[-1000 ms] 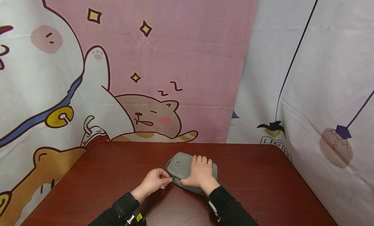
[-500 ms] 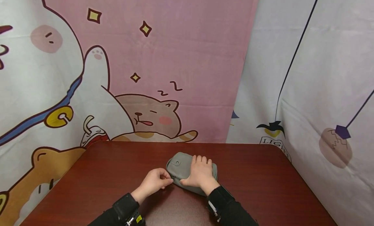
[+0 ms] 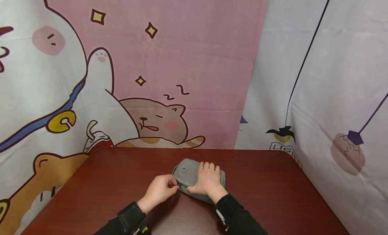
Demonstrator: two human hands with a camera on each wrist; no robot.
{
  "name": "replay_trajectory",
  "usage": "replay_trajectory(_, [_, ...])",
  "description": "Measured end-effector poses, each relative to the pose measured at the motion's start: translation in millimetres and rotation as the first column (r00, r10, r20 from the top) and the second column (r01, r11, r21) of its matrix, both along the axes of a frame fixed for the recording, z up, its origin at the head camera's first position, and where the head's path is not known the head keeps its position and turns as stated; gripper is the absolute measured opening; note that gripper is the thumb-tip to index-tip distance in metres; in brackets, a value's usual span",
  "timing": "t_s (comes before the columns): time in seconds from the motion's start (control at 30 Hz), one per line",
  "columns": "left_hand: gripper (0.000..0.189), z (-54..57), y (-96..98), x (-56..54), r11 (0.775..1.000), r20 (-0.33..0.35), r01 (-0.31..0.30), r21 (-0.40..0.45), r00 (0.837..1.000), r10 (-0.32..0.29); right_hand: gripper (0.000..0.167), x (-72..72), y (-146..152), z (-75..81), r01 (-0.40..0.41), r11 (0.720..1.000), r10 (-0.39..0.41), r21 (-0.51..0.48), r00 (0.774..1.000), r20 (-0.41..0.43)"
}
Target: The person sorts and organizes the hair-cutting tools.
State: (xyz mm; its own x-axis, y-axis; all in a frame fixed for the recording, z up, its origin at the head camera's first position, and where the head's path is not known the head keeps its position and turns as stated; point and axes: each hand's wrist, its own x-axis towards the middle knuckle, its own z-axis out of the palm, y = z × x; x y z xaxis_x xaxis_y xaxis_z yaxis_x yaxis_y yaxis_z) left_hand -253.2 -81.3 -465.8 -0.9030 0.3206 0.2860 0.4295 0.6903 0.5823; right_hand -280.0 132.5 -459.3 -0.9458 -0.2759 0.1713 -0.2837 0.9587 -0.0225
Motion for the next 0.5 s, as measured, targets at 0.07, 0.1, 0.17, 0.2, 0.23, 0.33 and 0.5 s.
replay_trajectory(0.07, [0.014,0.4,0.4,0.5,1.000,0.014,-0.008,0.016,1.000,0.008,0.115,0.4,-0.2,0.1,0.001,1.000,-0.001,-0.002,1.000,0.003])
replay_trajectory(0.1, [0.015,0.5,0.5,0.6,1.000,0.027,-0.013,0.028,1.000,0.013,0.115,0.6,-0.3,0.3,0.001,1.000,-0.001,-0.004,1.000,0.005])
replay_trajectory(0.17, [0.016,1.0,0.9,1.1,0.998,0.057,-0.027,0.052,0.998,0.024,0.115,0.8,-0.6,0.6,0.001,1.000,-0.001,-0.007,1.000,0.009])
replay_trajectory(0.2, [0.016,1.3,1.0,1.2,0.998,0.066,-0.033,0.060,0.997,0.029,0.115,1.0,-0.7,0.8,0.000,1.000,0.000,-0.007,1.000,0.009])
replay_trajectory(0.23, [0.017,1.5,1.0,1.5,0.997,0.072,-0.037,0.068,0.997,0.032,0.115,1.0,-0.8,0.9,-0.001,1.000,0.001,-0.007,1.000,0.009])
replay_trajectory(0.33, [0.018,2.6,1.0,1.8,0.996,0.079,-0.047,0.072,0.996,0.041,0.115,1.1,-0.8,1.3,-0.002,1.000,0.002,-0.004,1.000,0.006])
replay_trajectory(0.5, [0.017,4.2,1.2,1.4,0.996,0.085,-0.061,0.069,0.995,0.055,0.115,0.9,-0.3,1.2,-0.002,1.000,0.002,0.000,1.000,0.000])
